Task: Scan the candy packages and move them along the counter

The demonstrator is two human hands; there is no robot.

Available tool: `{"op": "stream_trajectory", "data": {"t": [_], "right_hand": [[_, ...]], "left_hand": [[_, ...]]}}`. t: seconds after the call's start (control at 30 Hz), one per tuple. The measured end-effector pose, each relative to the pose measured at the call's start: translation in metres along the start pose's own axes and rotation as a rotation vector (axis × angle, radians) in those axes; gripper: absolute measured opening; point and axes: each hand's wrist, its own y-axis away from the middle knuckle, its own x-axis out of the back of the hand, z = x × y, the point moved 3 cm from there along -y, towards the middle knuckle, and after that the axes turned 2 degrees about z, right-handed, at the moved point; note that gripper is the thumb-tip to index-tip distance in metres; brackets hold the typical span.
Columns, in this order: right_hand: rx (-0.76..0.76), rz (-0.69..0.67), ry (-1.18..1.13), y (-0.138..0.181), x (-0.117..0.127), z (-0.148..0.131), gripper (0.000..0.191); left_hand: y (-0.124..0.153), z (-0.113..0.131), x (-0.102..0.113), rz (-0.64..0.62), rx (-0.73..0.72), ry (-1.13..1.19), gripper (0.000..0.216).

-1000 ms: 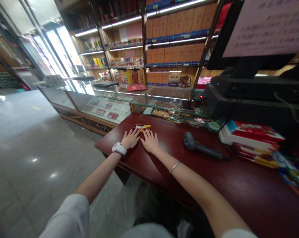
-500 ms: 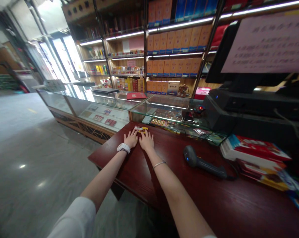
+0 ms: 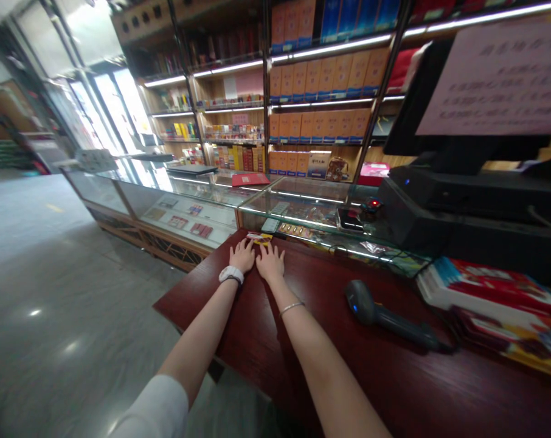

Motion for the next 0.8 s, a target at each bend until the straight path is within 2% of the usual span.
{"op": "stream_trajectory", "data": {"t": [0.23,0.5,0.63,0.8], "right_hand": [[0.004,-0.122,0.026,-0.003,-0.002,0.0,0.058],[0.01,-0.173,0.031,-0.004,0.0,0.0,0.059],[-0.024,-0.163,0.042,0.002,0.002,0.0,0.06],[0.044,-0.177,0.024,0.028,0.007,0.005,0.062]], "left_hand": [[-0.003,-0.003,-0.005,-0.01,0.004,-0.009,0.057],[-0.004,-0.002,-0.006,-0.049,0.003,-0.029,0.059],[0.003,0.001,0.0,-0.056,0.002,-0.057,0.058],[0.023,0.009,0.016,0.042,-0.045,-0.1,0.057]]}}
